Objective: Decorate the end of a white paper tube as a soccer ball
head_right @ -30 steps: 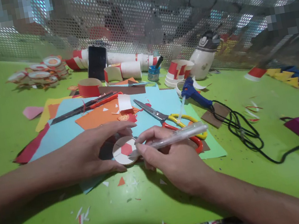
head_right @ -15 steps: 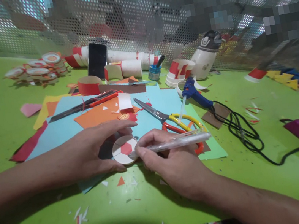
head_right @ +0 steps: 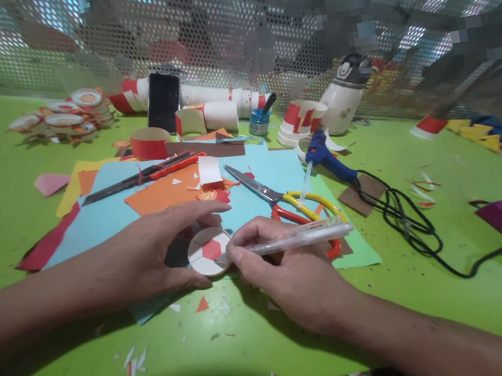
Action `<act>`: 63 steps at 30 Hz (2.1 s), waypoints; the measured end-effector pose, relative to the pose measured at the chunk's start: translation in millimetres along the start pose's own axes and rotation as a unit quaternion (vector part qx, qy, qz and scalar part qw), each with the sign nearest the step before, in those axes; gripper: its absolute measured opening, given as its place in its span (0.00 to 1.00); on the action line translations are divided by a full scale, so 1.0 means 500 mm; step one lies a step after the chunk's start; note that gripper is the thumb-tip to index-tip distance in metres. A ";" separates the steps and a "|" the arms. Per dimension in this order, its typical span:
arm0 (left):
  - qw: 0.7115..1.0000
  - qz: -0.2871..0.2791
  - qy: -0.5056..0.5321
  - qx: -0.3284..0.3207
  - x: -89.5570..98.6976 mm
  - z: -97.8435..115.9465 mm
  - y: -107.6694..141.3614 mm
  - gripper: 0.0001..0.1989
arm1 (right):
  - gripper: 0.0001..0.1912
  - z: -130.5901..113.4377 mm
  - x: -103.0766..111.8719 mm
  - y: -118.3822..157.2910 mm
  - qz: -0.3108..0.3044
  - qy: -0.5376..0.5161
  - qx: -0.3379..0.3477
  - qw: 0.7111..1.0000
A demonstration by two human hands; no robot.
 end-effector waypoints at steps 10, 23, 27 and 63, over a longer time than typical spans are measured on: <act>1.000 0.001 -0.001 -0.017 0.002 0.006 0.003 0.40 | 0.07 -0.002 0.005 0.003 0.005 -0.003 0.014 1.000; 1.000 0.005 -0.006 -0.026 0.001 0.006 0.001 0.39 | 0.07 -0.003 0.004 0.002 0.004 0.002 0.007 1.000; 1.000 0.001 -0.002 -0.027 0.000 0.006 0.004 0.38 | 0.08 0.006 0.003 0.005 -0.005 0.012 -0.013 1.000; 0.999 0.013 -0.014 -0.042 0.005 0.014 0.004 0.37 | 0.09 0.013 0.003 0.006 -0.006 -0.004 -0.014 1.000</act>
Point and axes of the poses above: each hand's wrist, its own y-axis away from the middle knuckle, its own x-axis out of the back of the hand, z = x × y, the point moved 10 cm from there along -y, towards the middle knuckle, and after that the axes turned 6 degrees about z, right-handed, at the moved point
